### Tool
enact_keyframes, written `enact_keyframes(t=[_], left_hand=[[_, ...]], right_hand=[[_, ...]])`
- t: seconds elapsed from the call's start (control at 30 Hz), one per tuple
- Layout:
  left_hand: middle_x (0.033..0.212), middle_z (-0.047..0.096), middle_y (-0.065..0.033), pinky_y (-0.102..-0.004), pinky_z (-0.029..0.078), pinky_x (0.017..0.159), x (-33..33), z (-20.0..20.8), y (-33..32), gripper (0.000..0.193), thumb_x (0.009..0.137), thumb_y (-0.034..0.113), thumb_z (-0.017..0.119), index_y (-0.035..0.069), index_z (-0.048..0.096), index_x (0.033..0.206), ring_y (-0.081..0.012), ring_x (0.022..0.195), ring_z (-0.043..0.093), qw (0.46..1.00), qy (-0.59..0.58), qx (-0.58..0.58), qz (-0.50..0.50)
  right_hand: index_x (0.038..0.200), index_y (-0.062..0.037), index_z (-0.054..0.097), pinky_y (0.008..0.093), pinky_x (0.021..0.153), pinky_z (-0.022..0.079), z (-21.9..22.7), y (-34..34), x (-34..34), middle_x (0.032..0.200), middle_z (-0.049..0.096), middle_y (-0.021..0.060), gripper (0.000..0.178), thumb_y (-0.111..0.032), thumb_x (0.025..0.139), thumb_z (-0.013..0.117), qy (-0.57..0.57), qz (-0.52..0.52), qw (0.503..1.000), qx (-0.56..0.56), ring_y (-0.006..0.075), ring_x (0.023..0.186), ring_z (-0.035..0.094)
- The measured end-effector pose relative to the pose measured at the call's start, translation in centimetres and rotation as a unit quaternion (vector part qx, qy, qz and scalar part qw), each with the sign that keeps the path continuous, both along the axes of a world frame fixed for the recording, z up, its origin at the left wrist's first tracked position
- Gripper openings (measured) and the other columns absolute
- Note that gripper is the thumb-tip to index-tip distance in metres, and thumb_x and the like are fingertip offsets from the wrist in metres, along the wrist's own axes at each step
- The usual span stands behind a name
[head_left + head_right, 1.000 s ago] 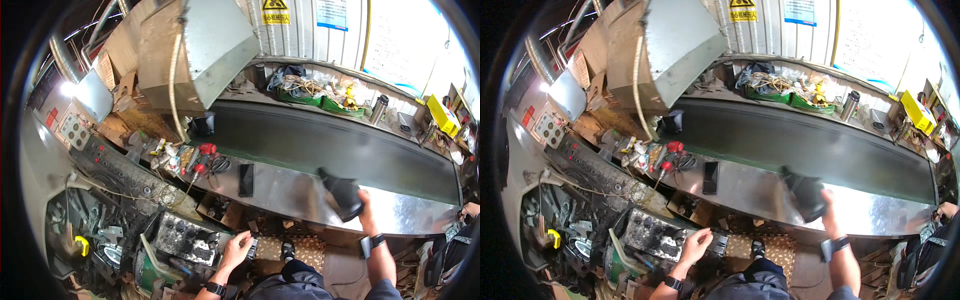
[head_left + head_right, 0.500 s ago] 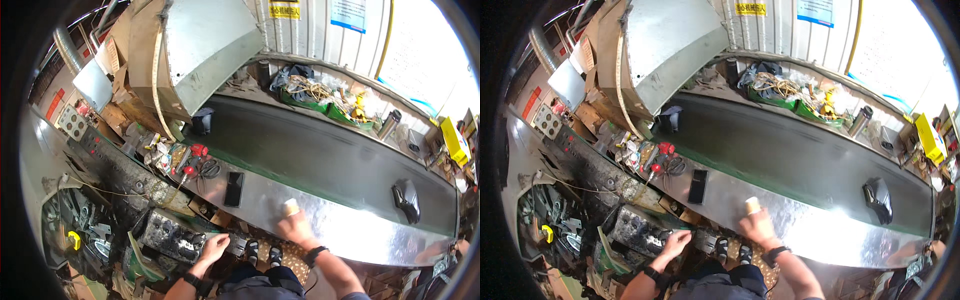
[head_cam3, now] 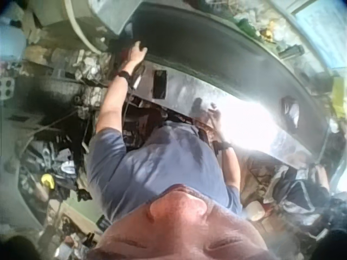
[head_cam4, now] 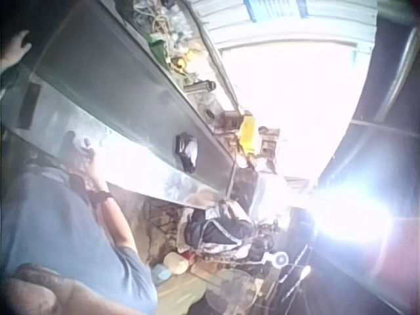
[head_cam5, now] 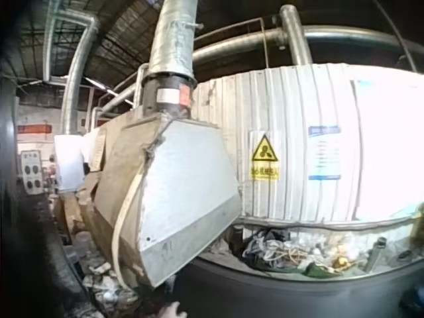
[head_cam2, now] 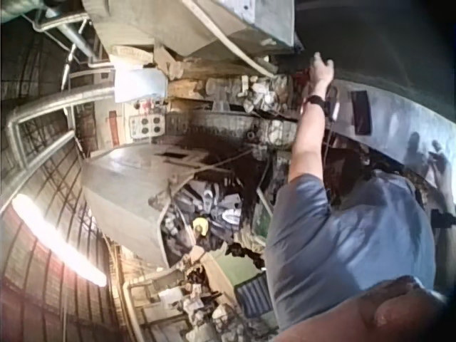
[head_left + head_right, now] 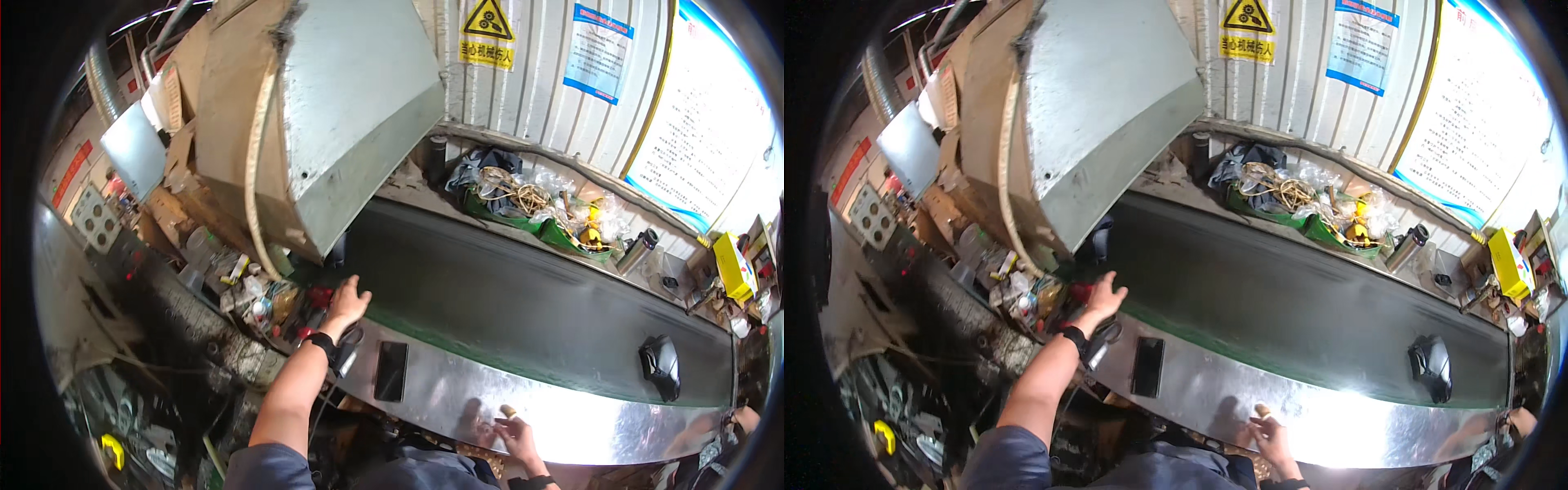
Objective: Operating a lasting machine to shape shoe uppers and placing them on a conveyor belt.
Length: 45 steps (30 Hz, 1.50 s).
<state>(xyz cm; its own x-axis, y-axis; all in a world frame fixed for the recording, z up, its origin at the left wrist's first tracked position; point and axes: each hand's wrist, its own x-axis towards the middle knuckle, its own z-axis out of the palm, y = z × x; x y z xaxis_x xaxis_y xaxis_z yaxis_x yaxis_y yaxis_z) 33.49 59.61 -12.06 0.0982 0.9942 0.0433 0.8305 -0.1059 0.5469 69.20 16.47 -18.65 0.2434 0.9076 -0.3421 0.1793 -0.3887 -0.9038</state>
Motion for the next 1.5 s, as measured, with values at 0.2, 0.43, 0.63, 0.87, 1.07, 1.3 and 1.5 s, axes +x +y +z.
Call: enact_keyframes(t=[0.2, 0.43, 0.63, 0.87, 1.07, 1.3, 1.5], left_hand=[[0.148, 0.048, -0.031, -0.0473, 0.04, 0.117, -3.6, -2.2, 13.2, 0.071, 0.085, 0.016, 0.072, -0.002, 0.045, 0.147, -0.046, 0.139, 0.046, 0.994, 0.071, 0.085, -0.005], [0.109, 0.075, -0.021, -0.0452, 0.055, 0.097, -3.2, -3.1, 22.2, 0.045, 0.078, 0.03, 0.083, -0.003, 0.074, 0.108, -0.0369, 0.109, 0.07, 0.966, 0.231, -0.022, -0.116], [0.091, 0.076, -0.0102, -0.0339, 0.054, 0.075, 4.8, -2.5, 23.2, 0.034, 0.098, 0.029, 0.068, -0.003, 0.073, 0.106, -0.0217, 0.079, 0.07, 0.948, -0.16, -0.115, -0.249], [0.111, 0.072, -0.0179, -0.0398, 0.055, 0.091, 0.6, -15.6, 37.1, 0.054, 0.089, 0.024, 0.075, 0.006, 0.06, 0.138, -0.0311, 0.1, 0.07, 0.971, -0.136, 0.15, -0.129], [0.114, 0.071, -0.0191, -0.0404, 0.054, 0.094, 10.3, -18.1, 37.5, 0.06, 0.086, 0.024, 0.077, 0.009, 0.058, 0.141, -0.0325, 0.104, 0.069, 0.969, -0.124, 0.103, -0.19], [0.117, 0.07, -0.0205, -0.0412, 0.053, 0.097, 22.9, -15.6, 32.3, 0.068, 0.082, 0.024, 0.08, 0.012, 0.055, 0.145, -0.0341, 0.108, 0.067, 0.955, -0.114, 0.083, -0.262], [0.12, 0.069, -0.0217, -0.0419, 0.052, 0.1, 5.9, -10.2, 31.5, 0.075, 0.079, 0.025, 0.082, 0.015, 0.053, 0.148, -0.0355, 0.112, 0.066, 0.978, -0.027, 0.128, -0.16]], right_hand=[[0.13, 0.0084, 0.064, 0.0396, 0.093, 0.062, 10.1, 6.3, 0.2, 0.118, 0.07, 0.0161, 0.034, -0.015, 0.106, 0.06, 0.166, -0.245, 0.953, 0.062, 0.0256, 0.108, 0.071], [0.157, 0.0011, 0.032, 0.0397, 0.1, 0.057, 10.0, 17.8, -2.7, 0.135, 0.063, 0.0174, 0.071, -0.021, 0.101, 0.07, 0.219, -0.166, 0.961, -0.017, 0.025, 0.12, 0.065], [0.166, -0.0138, -0.005, 0.0488, 0.107, 0.052, 9.0, 23.8, -5.9, 0.159, 0.038, 0.0183, 0.112, -0.034, 0.094, 0.079, 0.355, -0.202, 0.912, -0.024, 0.0284, 0.138, 0.05], [0.166, -0.0214, 0.017, 0.0485, 0.098, 0.058, 6.7, 23.5, -4.8, 0.151, 0.041, 0.0106, 0.095, -0.017, 0.094, 0.078, 0.389, -0.317, 0.863, -0.057, 0.0258, 0.129, 0.056], [0.166, -0.0165, 0.005, 0.0533, 0.096, 0.059, 9.9, 15.1, 0.0, 0.149, 0.043, 0.0176, 0.109, -0.014, 0.09, 0.083, 0.323, -0.429, 0.843, -0.039, 0.0295, 0.125, 0.06], [0.167, -0.0217, 0.007, 0.0588, 0.107, 0.05, 11.4, 7.4, 0.6, 0.141, 0.055, 0.0106, 0.099, -0.009, 0.096, 0.075, 0.318, -0.514, 0.795, 0.054, 0.0253, 0.122, 0.061], [0.167, -0.0257, 0.009, 0.0646, 0.108, 0.046, 10.0, 4.9, 1.1, 0.122, 0.057, 0.0061, 0.097, -0.005, 0.097, 0.072, 0.407, -0.476, 0.768, 0.133, 0.024, 0.117, 0.062]])
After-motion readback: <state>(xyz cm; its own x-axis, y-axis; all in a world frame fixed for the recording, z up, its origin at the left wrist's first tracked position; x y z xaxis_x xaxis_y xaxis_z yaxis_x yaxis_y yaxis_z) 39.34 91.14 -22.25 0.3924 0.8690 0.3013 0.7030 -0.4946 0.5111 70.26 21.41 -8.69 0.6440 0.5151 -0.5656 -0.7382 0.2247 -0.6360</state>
